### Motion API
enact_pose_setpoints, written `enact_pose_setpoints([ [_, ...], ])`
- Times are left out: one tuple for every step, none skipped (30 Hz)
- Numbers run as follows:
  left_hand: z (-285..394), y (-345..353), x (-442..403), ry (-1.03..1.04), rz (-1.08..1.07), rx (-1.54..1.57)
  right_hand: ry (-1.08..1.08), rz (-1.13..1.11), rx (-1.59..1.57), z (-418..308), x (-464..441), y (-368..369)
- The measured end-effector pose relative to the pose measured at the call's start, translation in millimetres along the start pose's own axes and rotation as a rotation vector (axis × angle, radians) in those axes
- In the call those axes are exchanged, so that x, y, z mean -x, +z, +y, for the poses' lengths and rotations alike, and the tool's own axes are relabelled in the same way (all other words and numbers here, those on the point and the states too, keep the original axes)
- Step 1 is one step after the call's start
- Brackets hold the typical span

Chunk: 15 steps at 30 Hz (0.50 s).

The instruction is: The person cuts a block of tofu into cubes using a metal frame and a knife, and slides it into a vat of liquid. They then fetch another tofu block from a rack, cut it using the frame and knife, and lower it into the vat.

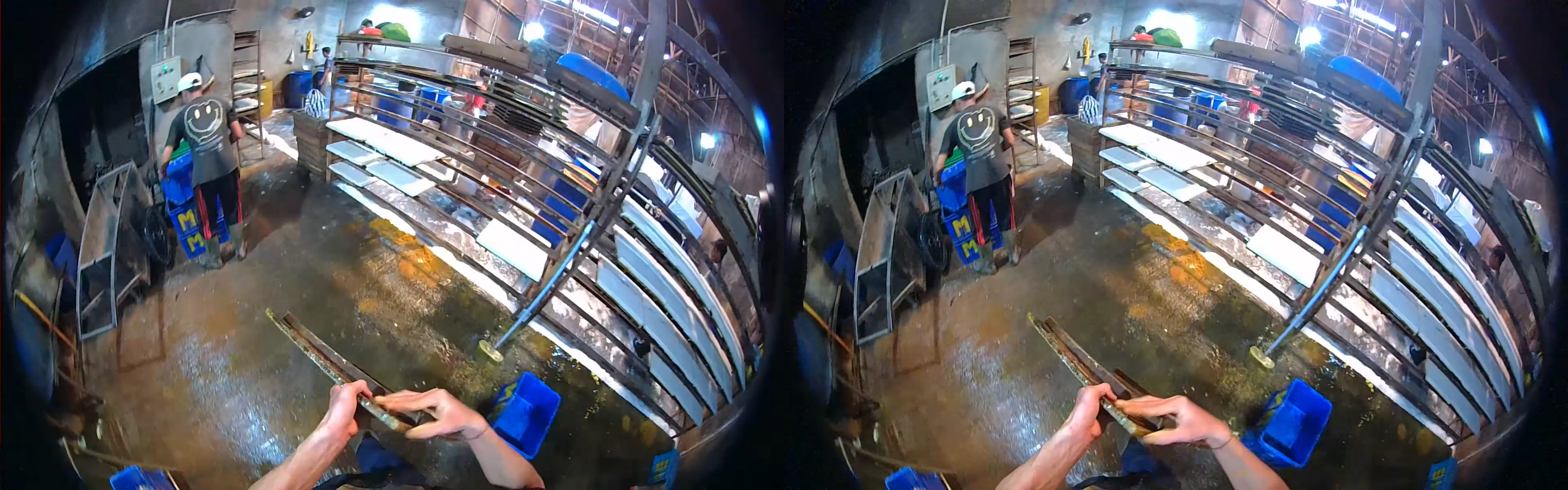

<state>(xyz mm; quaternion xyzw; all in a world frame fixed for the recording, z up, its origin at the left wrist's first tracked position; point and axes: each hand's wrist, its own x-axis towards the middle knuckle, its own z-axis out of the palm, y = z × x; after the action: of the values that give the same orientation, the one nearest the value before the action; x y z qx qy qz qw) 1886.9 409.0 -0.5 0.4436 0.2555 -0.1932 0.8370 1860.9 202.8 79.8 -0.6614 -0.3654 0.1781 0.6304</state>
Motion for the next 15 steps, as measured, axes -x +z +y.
enact_pose_setpoints([
  [26.2,1.7,-26.7,0.019,-0.084,-0.045,0.088,0.11,-0.417,21.4,-16.2,-28.9],
  [50.7,8.3,-50.2,-0.004,-0.078,-0.022,0.124,0.212,-0.364,53.4,-33.3,-71.4],
  [77.3,14.8,-66.2,0.009,-0.081,0.011,0.299,0.407,0.006,76.3,-49.3,-106.8],
  [108.3,26.1,-80.2,0.024,-0.087,0.051,0.491,0.573,0.362,115.5,-57.5,-145.4],
  [145.8,34.6,-87.4,0.034,-0.105,0.012,0.621,0.642,0.588,161.8,-51.9,-184.0],
  [185.8,43.7,-92.8,0.047,-0.125,-0.025,0.825,0.559,0.663,226.6,-28.9,-229.9],
  [222.1,55.4,-101.5,0.064,-0.092,0.024,0.972,0.469,0.71,268.9,-12.6,-261.5],
  [260.6,60.7,-112.6,0.039,-0.001,-0.058,1.3,0.468,0.176,280.7,-3.0,-279.2],
  [290.3,60.4,-127.5,0.056,-0.074,-0.048,1.506,0.379,-0.011,282.7,-15.9,-289.9],
  [322.0,61.6,-150.3,0.072,-0.146,-0.041,0.865,0.726,-0.59,281.2,-17.7,-284.2],
  [354.4,70.5,-168.2,0.106,-0.121,-0.066,0.64,0.533,-0.189,244.2,-54.1,-296.1],
  [384.9,79.8,-191.1,0.139,-0.102,-0.09,0.404,0.334,0.204,216.8,-98.4,-320.3],
  [410.5,79.8,-218.7,0.273,-0.099,-0.226,0.636,0.652,-0.009,219.3,-134.8,-335.3],
  [445.9,78.8,-246.8,0.306,-0.01,-0.315,0.861,0.974,-0.242,225.2,-164.8,-347.8],
  [464.0,28.3,-323.6,0.811,-0.279,-0.704,0.655,0.943,-0.287,232.8,-184.2,-372.4],
])
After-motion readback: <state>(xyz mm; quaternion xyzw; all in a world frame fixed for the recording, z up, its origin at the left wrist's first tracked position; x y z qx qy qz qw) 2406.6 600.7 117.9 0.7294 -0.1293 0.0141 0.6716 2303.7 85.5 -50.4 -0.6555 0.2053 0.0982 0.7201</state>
